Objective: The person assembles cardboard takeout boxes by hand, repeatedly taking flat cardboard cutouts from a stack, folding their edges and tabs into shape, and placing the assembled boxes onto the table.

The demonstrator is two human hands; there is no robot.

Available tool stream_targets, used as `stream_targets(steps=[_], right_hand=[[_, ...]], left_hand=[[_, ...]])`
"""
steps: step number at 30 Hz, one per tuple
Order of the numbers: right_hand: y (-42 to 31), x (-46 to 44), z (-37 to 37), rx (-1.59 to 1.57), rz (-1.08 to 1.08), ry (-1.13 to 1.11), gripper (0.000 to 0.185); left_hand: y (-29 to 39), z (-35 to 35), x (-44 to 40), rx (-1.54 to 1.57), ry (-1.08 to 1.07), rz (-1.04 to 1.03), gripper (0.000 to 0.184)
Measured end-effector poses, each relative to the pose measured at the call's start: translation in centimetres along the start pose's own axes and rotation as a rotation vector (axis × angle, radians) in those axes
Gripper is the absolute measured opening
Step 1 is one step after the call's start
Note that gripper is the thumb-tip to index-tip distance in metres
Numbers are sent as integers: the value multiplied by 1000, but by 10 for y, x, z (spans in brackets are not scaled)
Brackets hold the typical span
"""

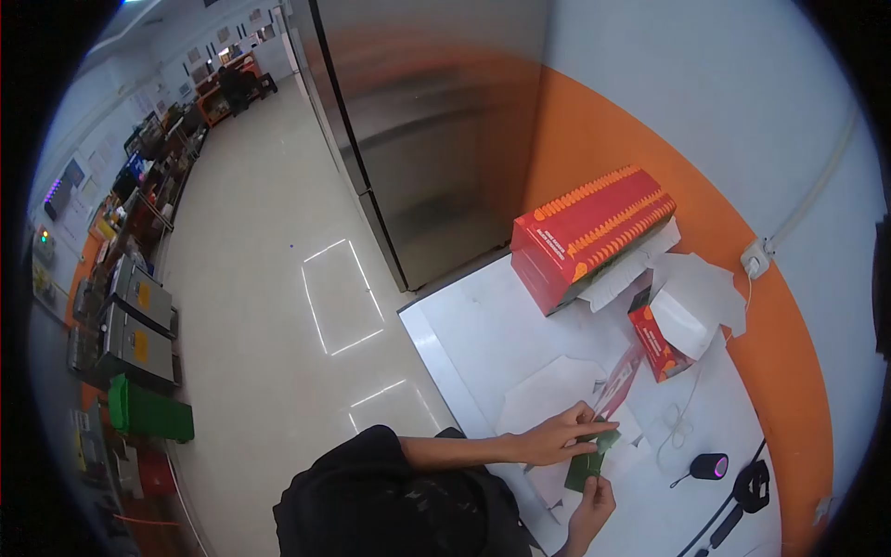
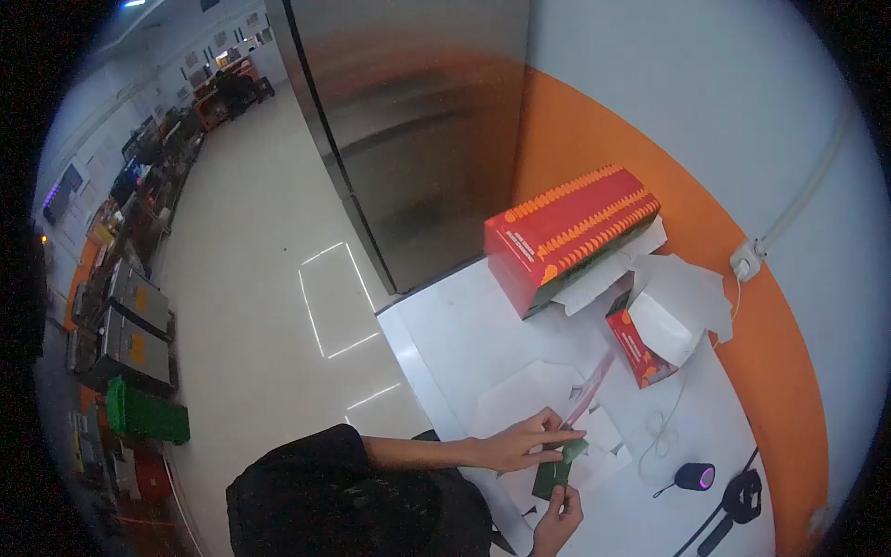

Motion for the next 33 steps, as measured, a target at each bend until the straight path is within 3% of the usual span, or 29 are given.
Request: stream_targets(steps=[4, 10, 14, 17, 20, 23, 26, 29, 30, 33], right_hand=[[-4, -2, 20, 90, -48, -87, 18], [-35, 2, 3, 275, 47, -64, 22], [-32, 8, -4, 310, 127, -104, 22], [-27, 12, 4, 349, 133, -69, 22], [-40, 16, 4, 303, 143, -32, 24], [-52, 19, -3, 460, 137, -138, 25], [27, 11, 37, 129, 70, -138, 35], [-76, 27, 5, -372, 129, 239, 42], [-89, 24, 5, -669, 168, 301, 44], [-105, 20, 7, -947, 187, 412, 42]], left_hand=[[10, 7, -3, -31, -76, 126, 51], [11, -22, 1, -417, 10, -3, 25], [19, -31, 6, -494, -175, -27, 14], [15, -32, 8, -361, -170, -157, 17], [32, -21, 8, -307, -337, -182, 24], [52, -18, 10, -305, -179, -482, 45], [94, 8, 15, -10, -246, -606, 76], [95, 18, 20, 317, -159, -528, 107], [85, 10, 20, 252, -169, -449, 105], [37, -33, 27, 295, -173, -123, 87]])
Point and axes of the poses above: each hand's wrist, its own x-axis away from the middle knuckle, its own z-axis out of the back of the hand, y = z × x, the point moved 6 cm from there along -x, towards the middle knuckle, and after that the axes turned 14 degrees about -x, right-handed, at the moved point
